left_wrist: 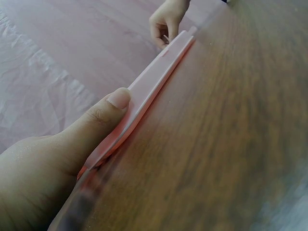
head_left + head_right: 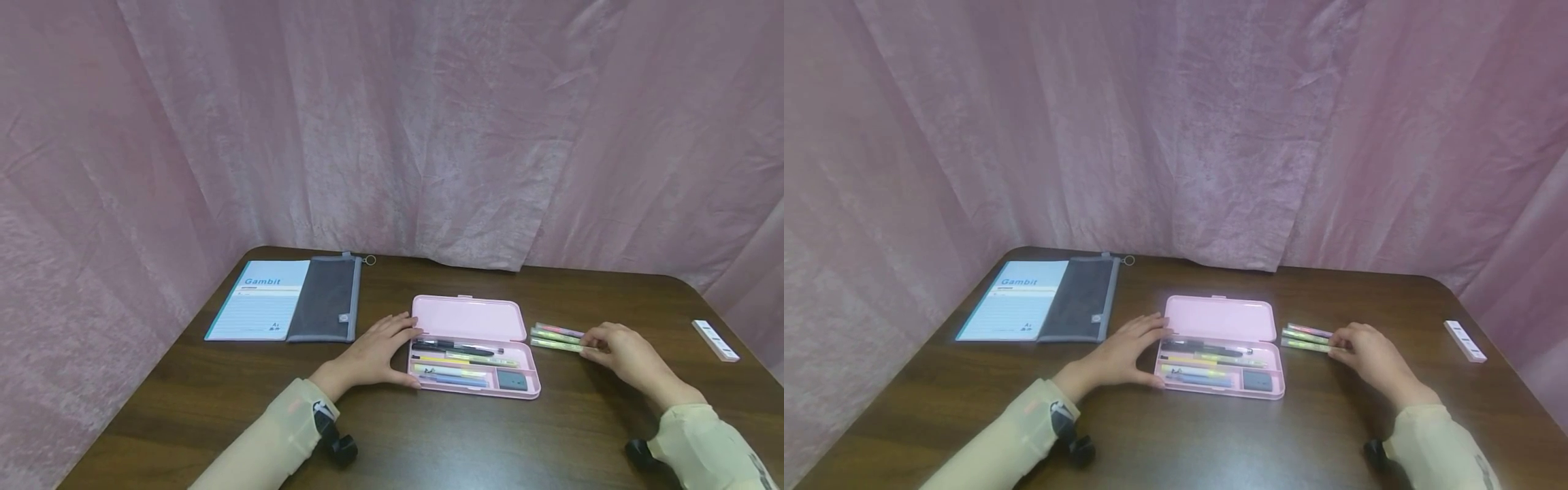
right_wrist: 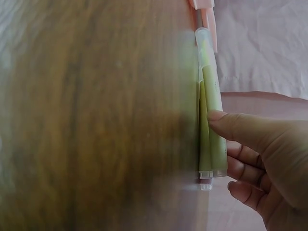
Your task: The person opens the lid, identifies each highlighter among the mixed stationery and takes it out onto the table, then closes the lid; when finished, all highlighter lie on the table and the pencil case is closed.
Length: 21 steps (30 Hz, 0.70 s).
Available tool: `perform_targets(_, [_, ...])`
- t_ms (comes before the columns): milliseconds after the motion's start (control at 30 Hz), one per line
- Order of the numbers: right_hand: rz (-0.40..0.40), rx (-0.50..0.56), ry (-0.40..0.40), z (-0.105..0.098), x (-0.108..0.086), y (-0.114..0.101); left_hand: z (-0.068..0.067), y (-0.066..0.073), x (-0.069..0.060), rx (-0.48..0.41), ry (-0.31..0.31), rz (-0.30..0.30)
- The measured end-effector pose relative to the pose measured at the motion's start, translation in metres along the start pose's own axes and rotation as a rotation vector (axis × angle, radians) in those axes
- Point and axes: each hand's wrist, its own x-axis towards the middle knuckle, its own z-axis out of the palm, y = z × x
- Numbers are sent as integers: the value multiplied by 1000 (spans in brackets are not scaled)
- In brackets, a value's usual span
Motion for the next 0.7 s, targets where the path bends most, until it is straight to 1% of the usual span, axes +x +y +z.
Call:
perform_targets(267, [8,14,-37,1,0,2,0,0,0,-8,-2,-8])
perform_targets(433, [-14,23,-32,1,0,3,-1,1,0,6,2,2])
perform_targets(700, [1,36,-55,1,0,3,0,0,1,7,2,3])
